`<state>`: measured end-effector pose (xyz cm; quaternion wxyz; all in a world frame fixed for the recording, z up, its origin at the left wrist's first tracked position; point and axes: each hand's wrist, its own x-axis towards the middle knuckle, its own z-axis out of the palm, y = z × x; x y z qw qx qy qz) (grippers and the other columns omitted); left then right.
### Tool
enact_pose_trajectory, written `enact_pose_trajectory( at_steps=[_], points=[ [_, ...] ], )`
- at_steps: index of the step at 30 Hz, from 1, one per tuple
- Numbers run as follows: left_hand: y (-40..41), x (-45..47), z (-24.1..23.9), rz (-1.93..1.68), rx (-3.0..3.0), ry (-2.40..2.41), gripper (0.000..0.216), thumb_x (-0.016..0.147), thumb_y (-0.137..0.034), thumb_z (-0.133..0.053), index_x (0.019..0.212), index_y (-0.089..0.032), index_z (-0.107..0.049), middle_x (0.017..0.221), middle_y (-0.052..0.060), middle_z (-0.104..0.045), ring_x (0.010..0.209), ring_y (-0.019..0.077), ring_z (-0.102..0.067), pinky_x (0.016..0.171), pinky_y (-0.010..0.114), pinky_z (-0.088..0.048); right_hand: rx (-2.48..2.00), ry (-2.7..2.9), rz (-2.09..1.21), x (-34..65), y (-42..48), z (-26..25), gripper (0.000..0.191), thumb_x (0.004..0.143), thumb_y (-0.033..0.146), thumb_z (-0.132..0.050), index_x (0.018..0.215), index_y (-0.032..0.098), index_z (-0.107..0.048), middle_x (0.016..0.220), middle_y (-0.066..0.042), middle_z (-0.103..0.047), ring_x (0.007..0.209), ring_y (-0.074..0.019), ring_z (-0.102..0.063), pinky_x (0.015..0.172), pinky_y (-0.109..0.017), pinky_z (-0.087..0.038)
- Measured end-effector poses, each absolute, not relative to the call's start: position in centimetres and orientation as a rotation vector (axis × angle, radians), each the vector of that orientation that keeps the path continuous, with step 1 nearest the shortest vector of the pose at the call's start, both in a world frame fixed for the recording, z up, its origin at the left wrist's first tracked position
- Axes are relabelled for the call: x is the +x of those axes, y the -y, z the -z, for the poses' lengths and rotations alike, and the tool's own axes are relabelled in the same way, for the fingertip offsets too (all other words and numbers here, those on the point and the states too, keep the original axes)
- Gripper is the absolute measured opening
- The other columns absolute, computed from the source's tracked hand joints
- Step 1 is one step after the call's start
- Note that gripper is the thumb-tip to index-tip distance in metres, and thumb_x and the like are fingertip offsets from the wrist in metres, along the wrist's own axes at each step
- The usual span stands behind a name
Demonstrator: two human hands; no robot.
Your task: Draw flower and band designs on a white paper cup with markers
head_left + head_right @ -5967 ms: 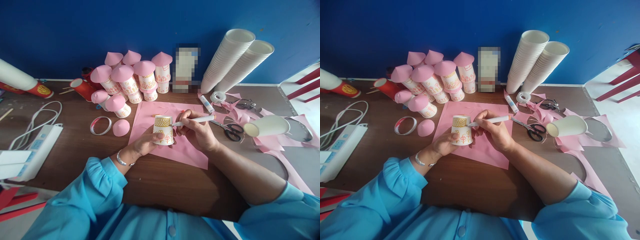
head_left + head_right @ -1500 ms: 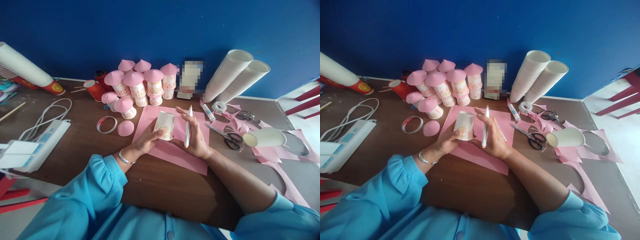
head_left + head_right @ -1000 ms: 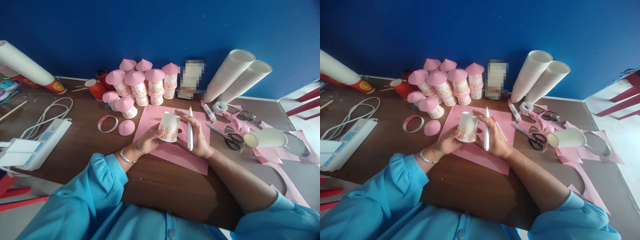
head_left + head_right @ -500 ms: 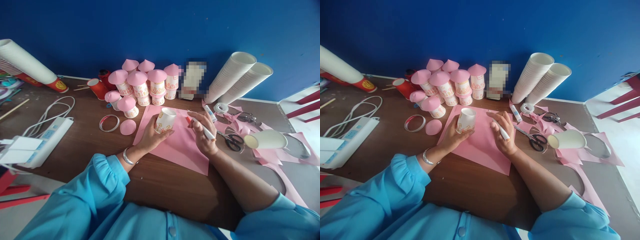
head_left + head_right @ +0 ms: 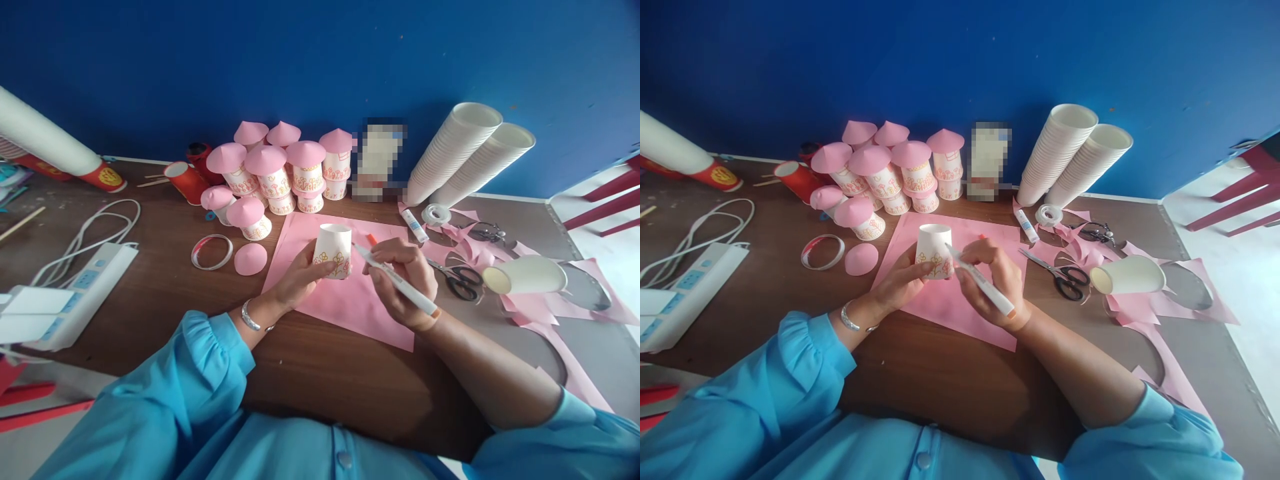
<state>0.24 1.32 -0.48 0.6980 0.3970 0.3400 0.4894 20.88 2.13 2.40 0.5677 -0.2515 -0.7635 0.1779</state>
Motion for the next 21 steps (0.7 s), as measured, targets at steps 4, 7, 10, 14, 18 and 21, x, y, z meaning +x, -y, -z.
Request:
enact_pose_trajectory(
  at_steps=[4,7,10,14,18,21],
  points=[
    [-1.17,0.34,0.29,-1.112,0.987,-0.931,0.058,0.073,-0.049,-0.095,0.114,-0.02,-0.065,0.1,0.003,-0.067,0.094,0.0205,-0.063,0.083,0.035,-0.051,-0.507,1.89,-0.235,20.65,-1.87,-2.58,0.026,0.094,0.013,-0.068,0.115,0.026,-0.064,0.086,-0.003,-0.073,0.072,-0.0196,-0.073,0.059,-0.032,-0.061],
    [-0.94,0.31,-0.17,-1.103,1.094,-1.045,0.06,0.075,-0.052,-0.094,0.114,-0.02,-0.061,0.106,0.005,-0.066,0.099,0.0223,-0.062,0.084,0.036,-0.052,-0.549,1.891,-0.174,20.51,-1.84,-2.58,0.027,0.092,0.01,-0.068,0.114,0.027,-0.064,0.085,-0.002,-0.073,0.069,-0.019,-0.073,0.056,-0.031,-0.061],
    [-0.84,0.3,-0.43,-1.087,1.146,-1.07,0.061,0.076,-0.054,-0.092,0.114,-0.02,-0.059,0.11,0.007,-0.066,0.101,0.0234,-0.062,0.085,0.037,-0.053,-0.583,1.891,-0.148,20.48,-1.82,-2.67,0.024,0.093,0.011,-0.068,0.11,0.028,-0.064,0.083,-0.002,-0.072,0.068,-0.0199,-0.073,0.054,-0.033,-0.061],
    [-0.85,0.32,-0.35,-1.09,1.178,-1.071,0.06,0.077,-0.055,-0.09,0.114,-0.021,-0.057,0.113,0.008,-0.067,0.103,0.025,-0.063,0.086,0.038,-0.053,-0.582,1.905,-0.148,20.54,-1.79,-2.63,0.027,0.093,0.01,-0.067,0.112,0.028,-0.064,0.086,-0.002,-0.072,0.069,-0.0196,-0.073,0.055,-0.033,-0.062],
    [-0.86,0.29,-0.22,-1.094,1.198,-1.066,0.061,0.077,-0.053,-0.091,0.116,-0.021,-0.058,0.116,0.009,-0.067,0.106,0.0255,-0.063,0.088,0.038,-0.053,-0.601,1.903,-0.149,20.62,-1.79,-2.4,0.028,0.092,0.011,-0.068,0.114,0.029,-0.063,0.088,-0.001,-0.074,0.072,-0.0187,-0.074,0.058,-0.031,-0.061],
    [-0.85,0.26,-0.16,-1.1,1.187,-1.056,0.06,0.077,-0.054,-0.091,0.115,-0.021,-0.059,0.115,0.008,-0.067,0.105,0.0255,-0.063,0.087,0.038,-0.053,-0.623,1.916,-0.134,20.59,-1.75,-2.39,0.025,0.094,0.013,-0.067,0.112,0.029,-0.063,0.088,-0.001,-0.073,0.072,-0.0187,-0.074,0.058,-0.031,-0.061]
  ],
)
